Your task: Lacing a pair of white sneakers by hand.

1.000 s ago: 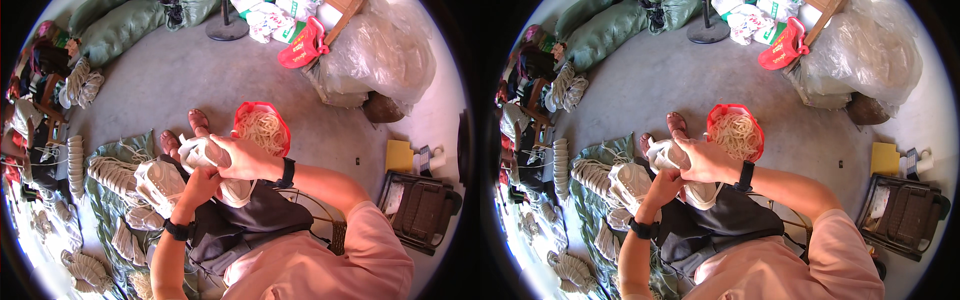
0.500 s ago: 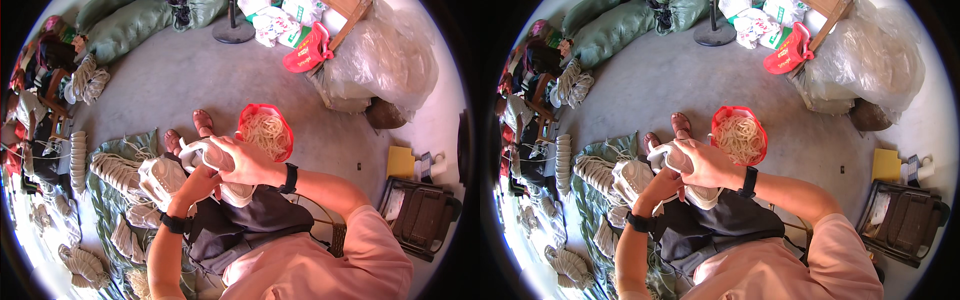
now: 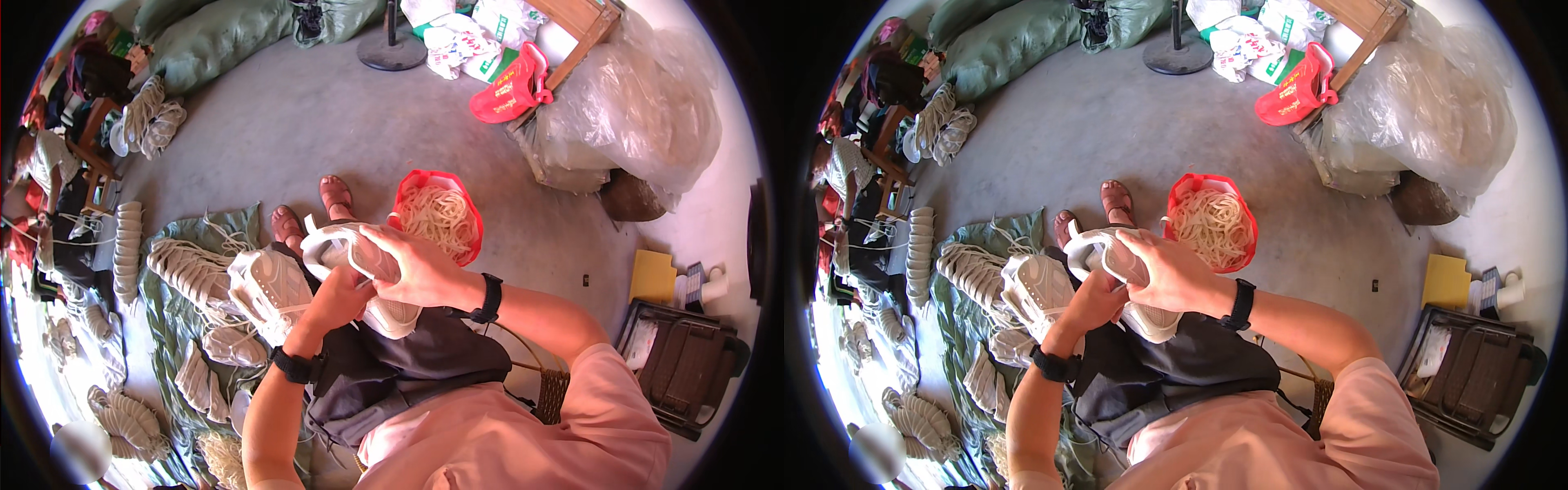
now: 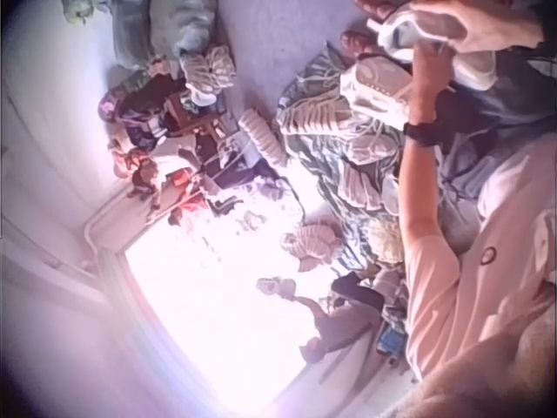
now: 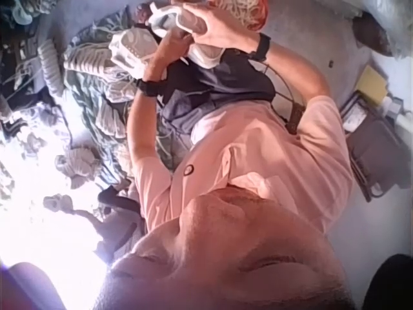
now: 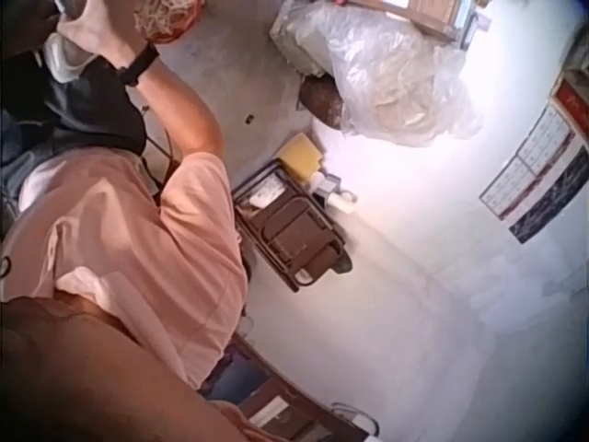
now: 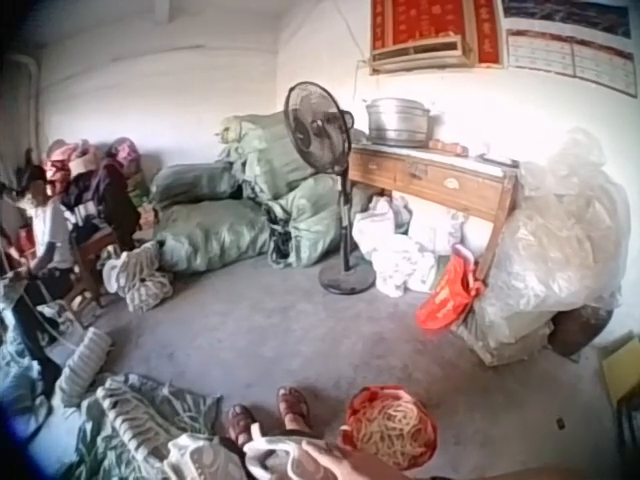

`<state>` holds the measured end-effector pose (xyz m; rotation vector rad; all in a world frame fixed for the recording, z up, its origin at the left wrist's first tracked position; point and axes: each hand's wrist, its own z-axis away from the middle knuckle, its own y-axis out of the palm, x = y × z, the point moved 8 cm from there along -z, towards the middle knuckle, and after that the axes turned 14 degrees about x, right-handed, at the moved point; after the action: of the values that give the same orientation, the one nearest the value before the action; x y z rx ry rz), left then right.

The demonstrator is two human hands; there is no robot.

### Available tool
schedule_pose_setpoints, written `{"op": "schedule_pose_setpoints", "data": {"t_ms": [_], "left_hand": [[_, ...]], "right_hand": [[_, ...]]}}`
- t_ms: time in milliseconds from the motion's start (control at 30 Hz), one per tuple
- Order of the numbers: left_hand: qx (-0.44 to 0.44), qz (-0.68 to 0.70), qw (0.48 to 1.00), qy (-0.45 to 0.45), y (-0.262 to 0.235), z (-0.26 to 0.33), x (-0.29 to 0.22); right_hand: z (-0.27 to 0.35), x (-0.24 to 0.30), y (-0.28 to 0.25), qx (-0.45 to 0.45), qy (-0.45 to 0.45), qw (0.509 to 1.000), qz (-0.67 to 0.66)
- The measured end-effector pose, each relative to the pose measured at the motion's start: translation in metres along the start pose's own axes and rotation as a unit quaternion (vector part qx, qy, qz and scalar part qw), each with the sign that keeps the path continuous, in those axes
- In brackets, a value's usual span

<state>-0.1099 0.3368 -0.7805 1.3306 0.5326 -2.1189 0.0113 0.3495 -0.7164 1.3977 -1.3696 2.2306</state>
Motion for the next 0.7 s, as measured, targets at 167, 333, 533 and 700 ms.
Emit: {"op": "schedule_pose_setpoints", "data": {"t_ms": [167, 333, 533, 700], "left_hand": [[0.014, -0.005, 1.0, -0.002, -0.002, 0.002, 0.0], [-0.002, 0.032, 0.999, 0.011, -0.007, 0.001, 0.008], [-0.021, 0.013, 1.0, -0.015, -0.004, 0.005, -0.002], [-0.13, -0.102, 0.986, 0.029, -0.009, 0.008, 0.002]], "right_hand": [[-0.002, 0.002, 0.004, -0.002, 0.001, 1.0, 0.006], [-0.002, 0.008, 0.008, 0.006, 0.007, 1.0, 0.02], [-0.002, 0.003, 0.01, 0.015, 0.039, 0.999, -0.007], [-0.003, 0.001, 0.005, 0.002, 0.023, 1.0, -0.021]]}}
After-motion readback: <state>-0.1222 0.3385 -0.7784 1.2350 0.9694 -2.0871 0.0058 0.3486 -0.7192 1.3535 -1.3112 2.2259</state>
